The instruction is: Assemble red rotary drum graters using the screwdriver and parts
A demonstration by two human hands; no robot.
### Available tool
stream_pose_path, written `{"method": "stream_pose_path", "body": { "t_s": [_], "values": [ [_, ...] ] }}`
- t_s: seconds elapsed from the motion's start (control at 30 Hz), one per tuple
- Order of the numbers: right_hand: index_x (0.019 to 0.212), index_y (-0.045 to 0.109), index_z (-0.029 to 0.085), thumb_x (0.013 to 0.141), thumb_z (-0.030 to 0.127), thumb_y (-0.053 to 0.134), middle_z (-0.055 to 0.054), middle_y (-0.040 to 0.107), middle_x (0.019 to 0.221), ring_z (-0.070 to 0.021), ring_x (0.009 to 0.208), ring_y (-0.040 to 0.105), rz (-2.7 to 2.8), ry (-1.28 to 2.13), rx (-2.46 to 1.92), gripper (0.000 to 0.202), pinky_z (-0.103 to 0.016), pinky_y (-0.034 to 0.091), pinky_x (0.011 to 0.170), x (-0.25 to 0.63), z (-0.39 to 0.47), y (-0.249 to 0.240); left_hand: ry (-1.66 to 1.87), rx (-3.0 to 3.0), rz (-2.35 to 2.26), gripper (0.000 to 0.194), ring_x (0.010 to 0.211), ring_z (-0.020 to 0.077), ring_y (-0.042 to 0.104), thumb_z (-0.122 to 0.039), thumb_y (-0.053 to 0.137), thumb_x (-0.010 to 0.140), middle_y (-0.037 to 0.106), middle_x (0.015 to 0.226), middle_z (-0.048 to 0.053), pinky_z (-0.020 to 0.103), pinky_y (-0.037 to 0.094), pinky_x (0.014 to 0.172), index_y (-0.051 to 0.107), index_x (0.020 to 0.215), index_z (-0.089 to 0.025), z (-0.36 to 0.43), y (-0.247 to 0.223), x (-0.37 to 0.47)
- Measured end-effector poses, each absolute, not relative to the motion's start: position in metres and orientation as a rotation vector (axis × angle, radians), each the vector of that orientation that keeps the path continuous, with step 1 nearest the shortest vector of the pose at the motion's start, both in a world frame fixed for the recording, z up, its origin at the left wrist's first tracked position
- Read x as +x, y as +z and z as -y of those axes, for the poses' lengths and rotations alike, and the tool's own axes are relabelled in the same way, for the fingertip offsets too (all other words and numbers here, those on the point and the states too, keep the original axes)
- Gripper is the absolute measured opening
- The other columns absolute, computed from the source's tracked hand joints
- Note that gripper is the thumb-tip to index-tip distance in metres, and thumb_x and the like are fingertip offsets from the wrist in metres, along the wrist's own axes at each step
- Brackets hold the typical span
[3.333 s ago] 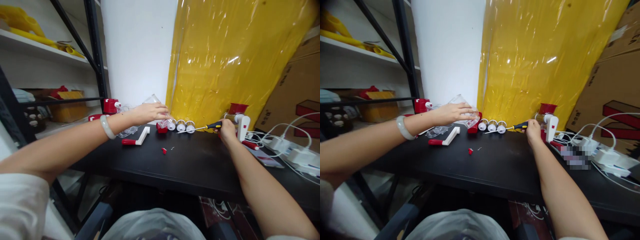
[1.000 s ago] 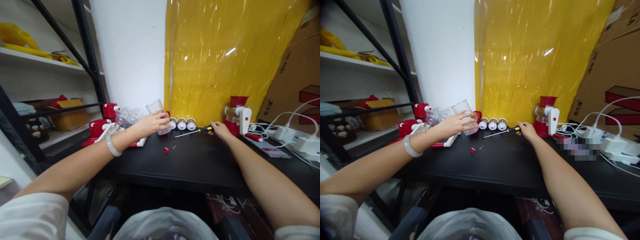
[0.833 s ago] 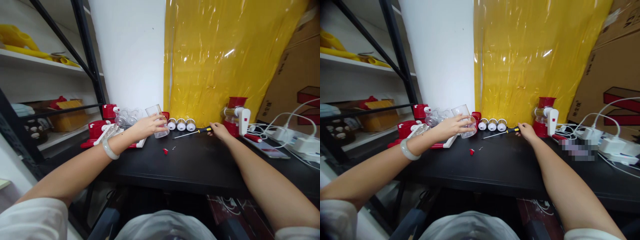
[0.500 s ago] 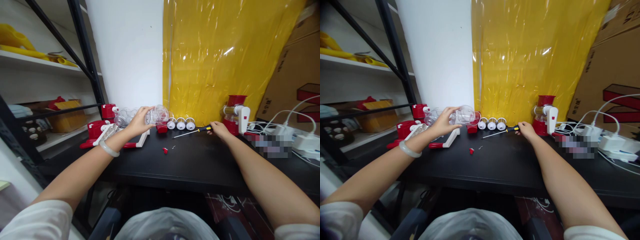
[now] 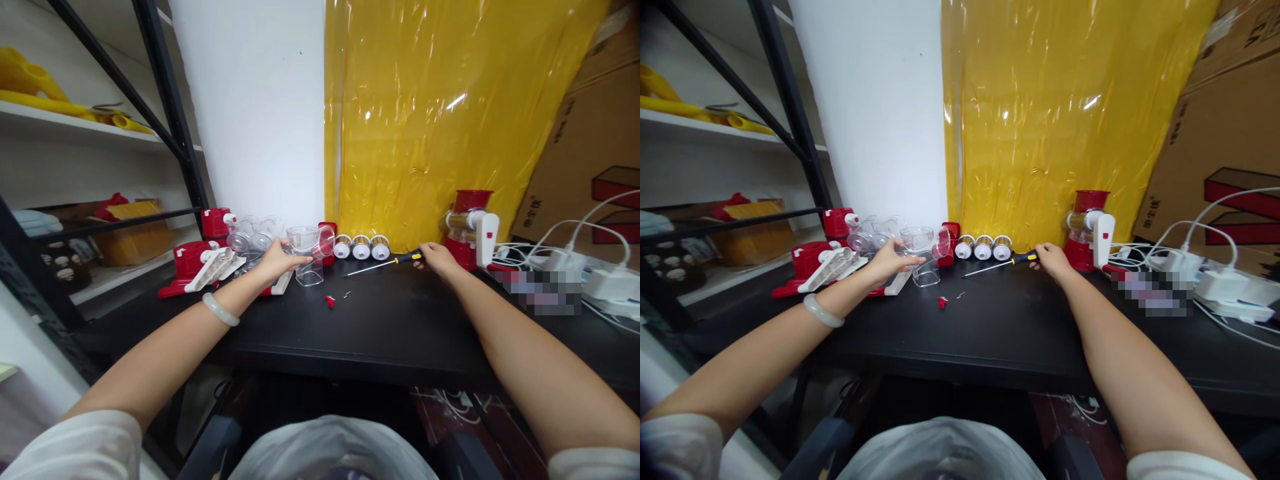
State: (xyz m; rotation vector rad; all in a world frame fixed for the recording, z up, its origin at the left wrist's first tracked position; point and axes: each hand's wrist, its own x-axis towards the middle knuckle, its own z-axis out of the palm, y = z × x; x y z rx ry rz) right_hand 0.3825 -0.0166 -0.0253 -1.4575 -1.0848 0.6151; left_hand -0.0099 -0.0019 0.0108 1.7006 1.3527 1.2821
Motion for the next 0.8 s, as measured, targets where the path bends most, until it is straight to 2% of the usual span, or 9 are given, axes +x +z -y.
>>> {"method": "stream_pose_path", "body": {
  "t_s": [0.2,0.3,0.43,0.6,0.73,0.8],
  "values": [
    [0.077,0.050,0.018,0.091,0.020,0.040,-0.001,0.059,0.050,-0.0107,0.043,0.055,1.077,0.685,-1.508,0.017,-0.019,0.046,0.045,0.385,0.016,-0.026,1.334,1.844,-1.576,0.085,0.110,0.0330,0.056,-0.051,0.085,0.042,0.055,0.117,0.016,0.041,0.049,0.087,0.046,0.109,-0.016,-0.005,0.001,-0.017],
    [0.079,0.049,0.019,0.092,0.024,0.040,-0.001,0.059,0.053,-0.0096,0.042,0.052,1.061,0.718,-1.560,0.017,-0.020,0.048,0.047,0.386,0.016,-0.028,1.326,1.936,-1.616,0.083,0.117,0.0348,0.051,-0.053,0.084,0.043,0.056,0.116,0.014,0.044,0.044,0.094,0.045,0.108,-0.018,-0.005,0.001,-0.019],
    [0.079,0.048,0.020,0.093,0.031,0.043,-0.001,0.058,0.058,-0.0090,0.045,0.051,1.054,0.721,-1.633,0.019,-0.022,0.049,0.048,0.385,0.015,-0.032,1.239,2.051,-1.630,0.083,0.118,0.0352,0.050,-0.056,0.081,0.046,0.056,0.116,0.014,0.044,0.042,0.094,0.043,0.110,-0.018,-0.002,0.006,-0.019],
    [0.083,0.052,0.020,0.093,0.031,0.046,-0.001,0.057,0.064,-0.0085,0.048,0.052,1.081,0.734,-1.641,0.017,-0.020,0.048,0.048,0.384,0.015,-0.036,1.090,2.141,-1.651,0.086,0.111,0.0330,0.055,-0.063,0.076,0.052,0.055,0.119,0.017,0.043,0.045,0.090,0.043,0.115,-0.015,0.002,0.009,-0.024],
    [0.091,0.057,0.020,0.088,0.031,0.057,-0.003,0.063,0.079,-0.0095,0.060,0.059,1.197,0.841,-1.550,0.011,-0.022,0.052,0.059,0.389,0.013,-0.042,1.098,2.219,-1.574,0.080,0.103,0.0289,0.060,-0.063,0.071,0.060,0.054,0.125,0.018,0.040,0.048,0.085,0.045,0.118,-0.015,0.003,0.020,-0.039],
    [0.094,0.058,0.020,0.082,0.029,0.065,-0.004,0.066,0.088,-0.0112,0.070,0.063,1.286,0.884,-1.504,0.016,-0.024,0.054,0.066,0.394,0.012,-0.046,1.168,2.275,-1.594,0.072,0.105,0.0281,0.059,-0.064,0.064,0.068,0.054,0.126,0.018,0.039,0.047,0.087,0.048,0.118,-0.014,0.001,0.033,-0.055]
  ]
}}
